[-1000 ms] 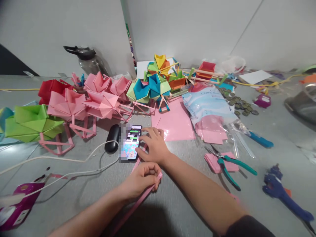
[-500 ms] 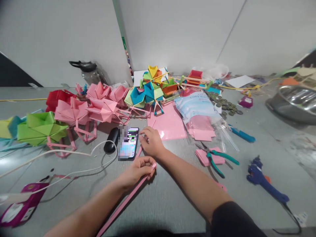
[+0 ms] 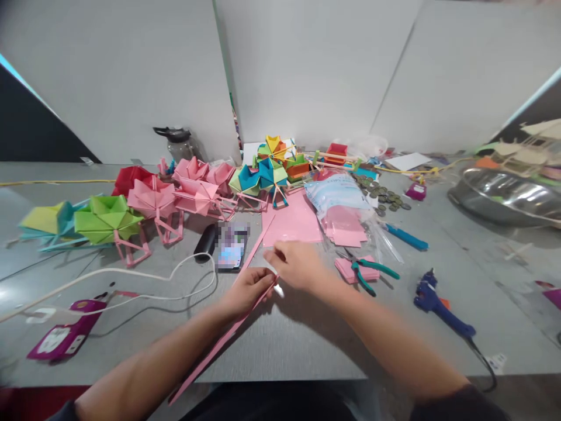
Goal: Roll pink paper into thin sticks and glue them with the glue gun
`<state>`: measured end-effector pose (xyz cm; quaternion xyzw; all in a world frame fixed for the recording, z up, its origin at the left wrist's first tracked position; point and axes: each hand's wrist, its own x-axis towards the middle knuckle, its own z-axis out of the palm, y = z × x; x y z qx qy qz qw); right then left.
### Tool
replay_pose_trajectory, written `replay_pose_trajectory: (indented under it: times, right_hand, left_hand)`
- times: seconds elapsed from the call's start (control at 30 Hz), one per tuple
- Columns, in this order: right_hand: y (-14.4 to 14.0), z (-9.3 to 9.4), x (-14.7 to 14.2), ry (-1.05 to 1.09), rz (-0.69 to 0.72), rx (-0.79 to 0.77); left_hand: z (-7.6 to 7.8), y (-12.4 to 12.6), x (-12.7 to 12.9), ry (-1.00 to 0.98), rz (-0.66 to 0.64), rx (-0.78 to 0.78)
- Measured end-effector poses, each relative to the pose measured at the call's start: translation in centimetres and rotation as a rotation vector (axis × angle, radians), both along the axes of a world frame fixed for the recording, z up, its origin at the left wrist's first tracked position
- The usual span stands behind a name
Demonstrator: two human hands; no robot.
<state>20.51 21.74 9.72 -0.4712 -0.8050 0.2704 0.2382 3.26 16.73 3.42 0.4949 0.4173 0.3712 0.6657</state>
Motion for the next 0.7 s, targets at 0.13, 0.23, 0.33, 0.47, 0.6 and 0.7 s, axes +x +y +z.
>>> replay_pose_trajectory:
  times: [0.13, 0.23, 0.33, 0.47, 0.6, 0.7]
  right_hand:
    - [-2.6, -3.9, 1.9, 0.029, 0.030, -0.235]
    - [-3.3, -5.3, 2.1, 0.126, 0.061, -0.296]
    - [-3.3, -5.8, 1.9, 0.157, 0.058, -0.301]
    - [-3.6, -6.2, 1.9, 0.177, 0.068, -0.278]
    - [-3.6, -6.3, 2.3, 0.193, 0.079, -0.264]
    - [-3.5, -6.3, 2.5, 0.223, 0.056, -0.257]
  left_hand:
    - [-0.9, -0.2, 0.3, 0.035, -0.028, -0.005]
    - [-1.0, -0.2, 0.2, 0.066, -0.087, -0.002]
    - [-0.4, 0.0, 0.0, 0.114, -0.108, 0.015]
    - [0.2, 0.2, -0.4, 0.149, -0.135, -0.008]
    - [0.2, 0.3, -0.6, 0.118, -0.161, -0.026]
    - [0.2, 0.3, -0.5, 0.068, -0.168, -0.039]
